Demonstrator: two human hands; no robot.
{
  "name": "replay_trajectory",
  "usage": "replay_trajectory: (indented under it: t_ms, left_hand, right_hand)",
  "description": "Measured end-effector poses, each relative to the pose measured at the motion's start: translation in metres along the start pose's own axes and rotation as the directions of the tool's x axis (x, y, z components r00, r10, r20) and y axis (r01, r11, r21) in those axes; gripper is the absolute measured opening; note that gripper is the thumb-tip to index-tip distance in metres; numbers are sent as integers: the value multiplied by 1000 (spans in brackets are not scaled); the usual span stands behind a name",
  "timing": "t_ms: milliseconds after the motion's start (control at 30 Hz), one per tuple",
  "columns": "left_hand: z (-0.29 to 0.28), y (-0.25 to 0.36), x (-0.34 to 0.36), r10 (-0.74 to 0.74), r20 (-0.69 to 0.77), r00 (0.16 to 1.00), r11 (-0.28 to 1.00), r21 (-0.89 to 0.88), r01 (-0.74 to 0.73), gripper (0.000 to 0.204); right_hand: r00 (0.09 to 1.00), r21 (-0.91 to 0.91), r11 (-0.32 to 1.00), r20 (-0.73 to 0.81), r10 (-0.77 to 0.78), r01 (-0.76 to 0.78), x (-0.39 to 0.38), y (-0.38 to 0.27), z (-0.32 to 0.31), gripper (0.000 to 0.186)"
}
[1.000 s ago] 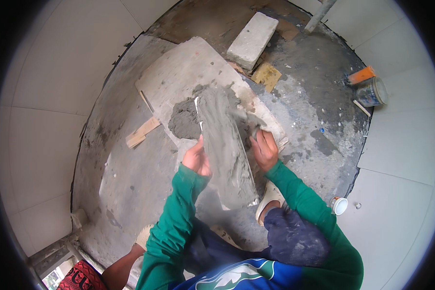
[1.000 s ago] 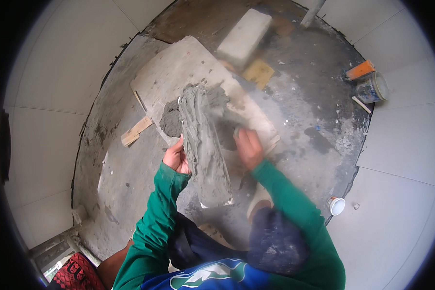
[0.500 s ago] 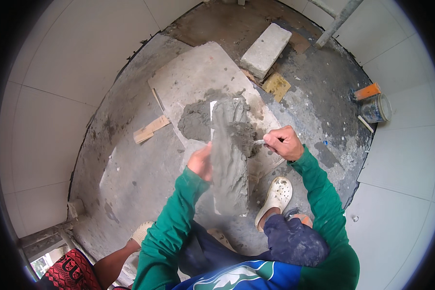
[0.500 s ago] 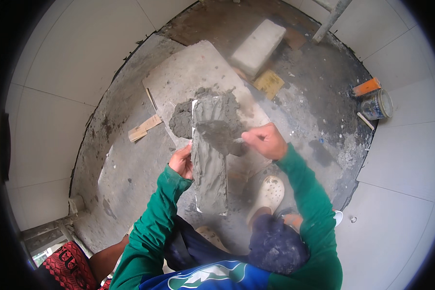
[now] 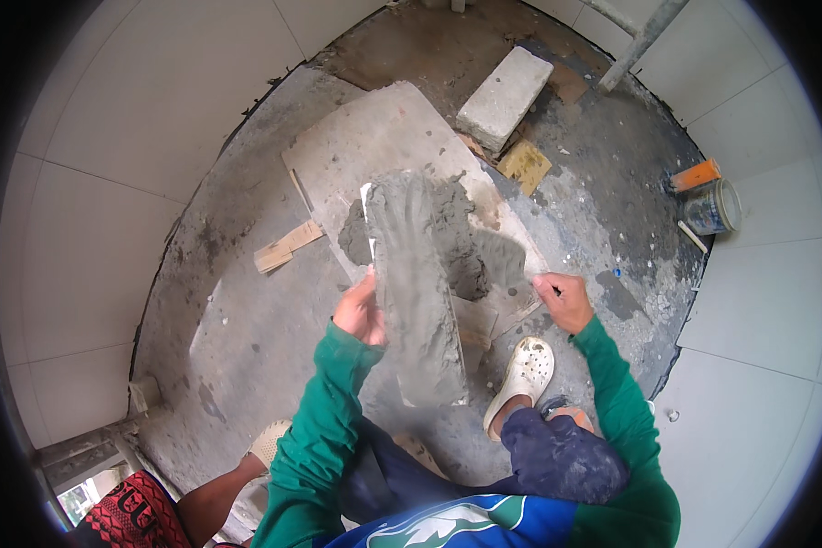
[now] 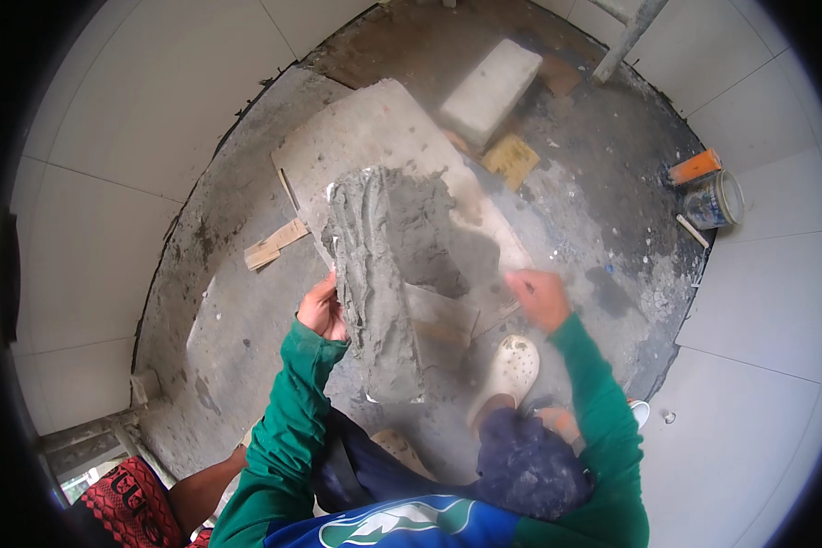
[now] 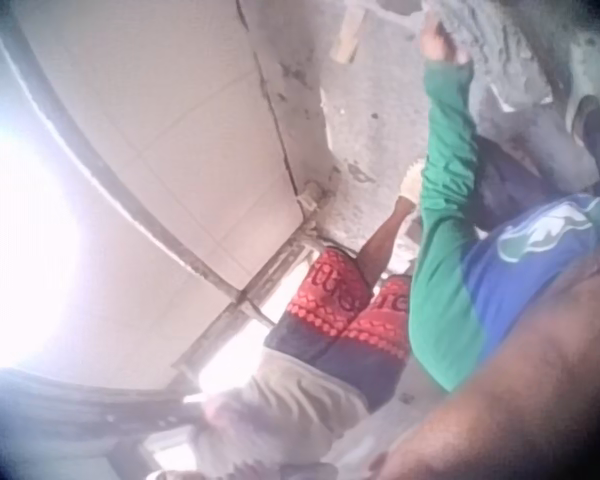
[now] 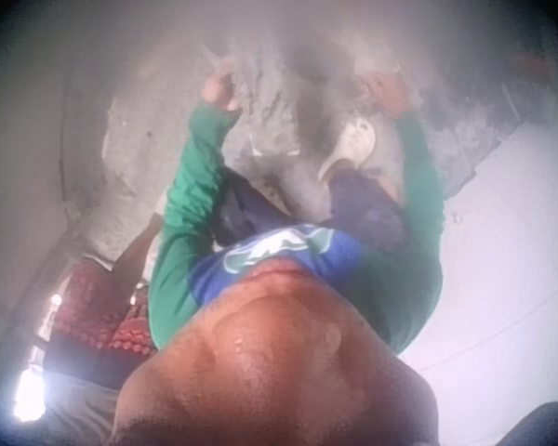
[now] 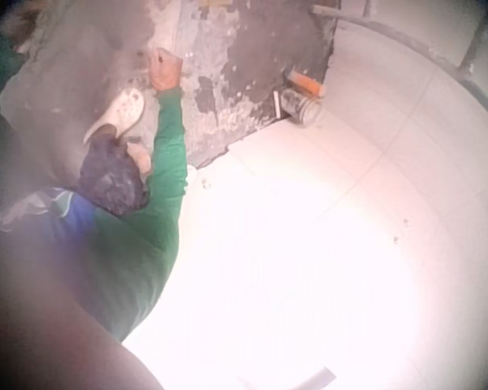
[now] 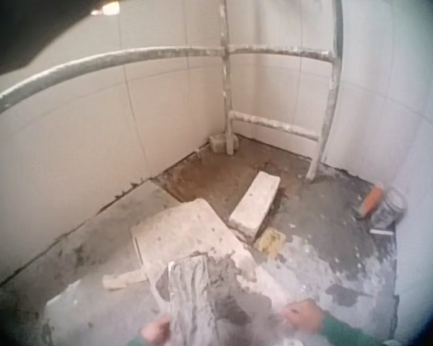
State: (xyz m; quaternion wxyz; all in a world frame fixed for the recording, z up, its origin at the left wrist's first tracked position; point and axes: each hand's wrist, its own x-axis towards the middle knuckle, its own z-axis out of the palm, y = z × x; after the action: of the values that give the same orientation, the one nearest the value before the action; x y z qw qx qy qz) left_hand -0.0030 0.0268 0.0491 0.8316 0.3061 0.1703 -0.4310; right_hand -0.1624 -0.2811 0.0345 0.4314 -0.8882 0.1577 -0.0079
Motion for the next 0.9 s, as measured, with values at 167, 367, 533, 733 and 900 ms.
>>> replay_trajectory:
  t_ms: [167,367,533,733,900]
  left_hand:
    - [7,-7,0,-5,109,994,1000,-6,5,39]
    - [14,-28,3,-179,147,973,981,-52,188,43]
    - [4,-20,1,-152,143,978,985,-60,162,44]
    - [-14,-2,5,-48,89,995,984,-168,63,41]
    - [-21,9,11,32,95,995,983,-181,-14,38]
  right_hand:
    - [817,-120,934,-456,-352,336,3,-49,48,22]
    - [594,-290,739,-451,-666,608,55,-51,97,26]
    - [637,-245,776,-457,-621,582,52,-37,115,25]
    - [834,-140,924,-400,-381,355,15,8,134,23]
    - [952,549,816,-112,284,-179,31,-20,87,24]
